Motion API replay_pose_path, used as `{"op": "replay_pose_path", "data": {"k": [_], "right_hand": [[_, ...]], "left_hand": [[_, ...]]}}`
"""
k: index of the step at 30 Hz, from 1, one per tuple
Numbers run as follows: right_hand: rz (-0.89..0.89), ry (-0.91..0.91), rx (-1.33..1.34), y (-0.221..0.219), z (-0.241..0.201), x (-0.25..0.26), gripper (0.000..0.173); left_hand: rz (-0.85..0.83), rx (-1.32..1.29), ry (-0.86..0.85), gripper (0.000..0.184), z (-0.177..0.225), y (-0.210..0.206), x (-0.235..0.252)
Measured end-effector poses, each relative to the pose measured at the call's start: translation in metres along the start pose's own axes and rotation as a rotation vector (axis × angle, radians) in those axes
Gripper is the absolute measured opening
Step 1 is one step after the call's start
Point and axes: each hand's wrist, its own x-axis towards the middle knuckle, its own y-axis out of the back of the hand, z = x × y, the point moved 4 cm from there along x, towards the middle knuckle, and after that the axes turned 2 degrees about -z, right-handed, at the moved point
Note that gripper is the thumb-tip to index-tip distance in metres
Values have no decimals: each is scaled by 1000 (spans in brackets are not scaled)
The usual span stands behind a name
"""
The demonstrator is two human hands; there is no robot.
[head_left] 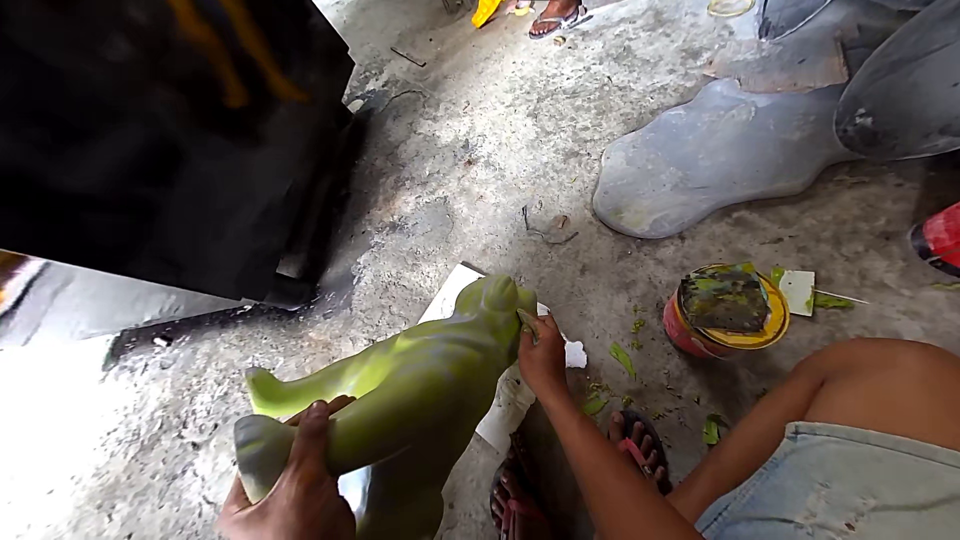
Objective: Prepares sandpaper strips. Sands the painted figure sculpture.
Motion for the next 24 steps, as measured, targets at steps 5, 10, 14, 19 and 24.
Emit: {"op": "replay_pose_path", "data": {"k": [5, 10, 14, 19, 24], "right_hand": [[21, 92, 2, -9, 5, -11, 40], [7, 155, -76, -16, 7, -27, 48], [11, 214, -150, -20, 7, -36, 50], [0, 256, -148, -20, 13, -43, 47], [-51, 241, 182, 10, 19, -30, 27]], "left_hand": [[3, -1, 17, 29, 3, -2, 1], [11, -1, 33, 26, 3, -2, 2], [-1, -4, 25, 27, 3, 0, 1], [-13, 4, 1, 26, 3, -1, -2], [-1, 9, -1, 28, 3, 0, -2]]}}
